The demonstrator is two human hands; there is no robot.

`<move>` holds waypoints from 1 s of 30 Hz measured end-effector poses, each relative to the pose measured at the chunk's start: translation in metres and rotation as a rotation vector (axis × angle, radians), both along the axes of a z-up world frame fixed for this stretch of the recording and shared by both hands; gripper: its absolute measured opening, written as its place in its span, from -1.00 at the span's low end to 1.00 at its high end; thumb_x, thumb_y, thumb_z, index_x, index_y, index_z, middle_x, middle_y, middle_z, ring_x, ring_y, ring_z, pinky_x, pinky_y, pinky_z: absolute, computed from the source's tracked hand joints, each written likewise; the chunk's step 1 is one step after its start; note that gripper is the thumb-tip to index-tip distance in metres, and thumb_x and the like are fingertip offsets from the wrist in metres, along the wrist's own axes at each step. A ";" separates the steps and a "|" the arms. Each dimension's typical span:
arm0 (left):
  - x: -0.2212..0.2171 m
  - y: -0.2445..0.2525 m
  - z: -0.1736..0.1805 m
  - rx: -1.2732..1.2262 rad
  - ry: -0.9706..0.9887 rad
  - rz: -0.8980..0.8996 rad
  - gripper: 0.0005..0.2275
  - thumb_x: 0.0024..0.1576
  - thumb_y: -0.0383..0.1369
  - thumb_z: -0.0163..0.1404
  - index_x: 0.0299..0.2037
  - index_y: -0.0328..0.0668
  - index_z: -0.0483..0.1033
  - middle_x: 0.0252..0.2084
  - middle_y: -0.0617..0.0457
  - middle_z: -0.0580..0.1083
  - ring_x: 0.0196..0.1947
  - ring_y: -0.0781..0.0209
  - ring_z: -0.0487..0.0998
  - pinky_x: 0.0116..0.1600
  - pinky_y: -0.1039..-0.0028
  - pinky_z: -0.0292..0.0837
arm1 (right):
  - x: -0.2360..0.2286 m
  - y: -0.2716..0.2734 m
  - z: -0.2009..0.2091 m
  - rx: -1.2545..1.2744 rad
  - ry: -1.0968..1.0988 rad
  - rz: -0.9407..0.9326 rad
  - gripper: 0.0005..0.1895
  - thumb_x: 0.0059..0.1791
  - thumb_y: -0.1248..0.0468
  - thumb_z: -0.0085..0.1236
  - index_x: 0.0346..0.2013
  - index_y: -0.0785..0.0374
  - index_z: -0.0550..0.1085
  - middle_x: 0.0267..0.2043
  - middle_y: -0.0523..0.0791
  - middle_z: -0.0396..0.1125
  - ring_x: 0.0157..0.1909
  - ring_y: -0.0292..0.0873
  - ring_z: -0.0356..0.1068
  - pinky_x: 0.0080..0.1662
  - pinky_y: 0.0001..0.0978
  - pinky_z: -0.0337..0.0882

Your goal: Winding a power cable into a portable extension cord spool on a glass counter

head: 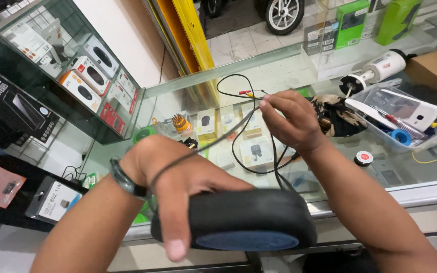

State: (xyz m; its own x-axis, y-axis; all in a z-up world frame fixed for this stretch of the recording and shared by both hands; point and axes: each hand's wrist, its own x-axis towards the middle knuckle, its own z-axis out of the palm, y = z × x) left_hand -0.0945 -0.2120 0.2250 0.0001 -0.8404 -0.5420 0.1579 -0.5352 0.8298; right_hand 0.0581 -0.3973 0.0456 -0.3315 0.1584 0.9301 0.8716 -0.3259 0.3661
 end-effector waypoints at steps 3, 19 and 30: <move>0.023 0.059 -0.061 -0.540 0.062 -0.008 -0.35 0.08 -0.24 0.34 0.30 -0.39 0.33 0.26 -0.02 0.47 0.24 0.19 0.51 0.44 0.18 0.48 | -0.020 0.013 0.001 -0.111 0.196 0.132 -0.83 0.06 0.61 0.17 -0.05 0.61 0.46 -0.11 0.15 0.40 -0.19 0.18 0.44 -0.15 -0.04 0.51; 0.110 0.011 -0.155 -1.306 -0.417 0.799 -0.17 0.19 0.29 -0.38 0.45 -0.29 0.12 0.32 -0.27 0.37 0.27 -0.16 0.44 0.39 -0.09 0.35 | 0.006 0.013 -0.008 0.021 1.435 1.391 -0.09 -0.02 -0.47 -0.22 0.32 0.16 0.30 -0.11 0.00 0.44 -0.20 -0.10 0.55 -0.40 -0.25 0.64; 0.069 -0.044 -0.189 -0.539 -0.575 1.632 -0.62 0.28 -0.52 -0.25 0.31 -0.45 0.23 0.27 -0.20 0.26 0.19 -0.02 0.37 0.27 0.19 0.43 | 0.027 0.016 -0.017 0.426 1.243 1.308 -0.65 0.17 0.11 0.03 0.22 0.02 0.23 -0.09 -0.07 0.42 -0.22 -0.08 0.57 -0.32 -0.38 0.63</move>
State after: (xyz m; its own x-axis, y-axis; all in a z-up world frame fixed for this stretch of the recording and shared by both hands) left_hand -0.0253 -0.2555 0.0360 0.9834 0.1315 0.1253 -0.1462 0.1640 0.9756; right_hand 0.0853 -0.3810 0.0286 0.7859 0.1149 0.6076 0.2834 0.8064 -0.5190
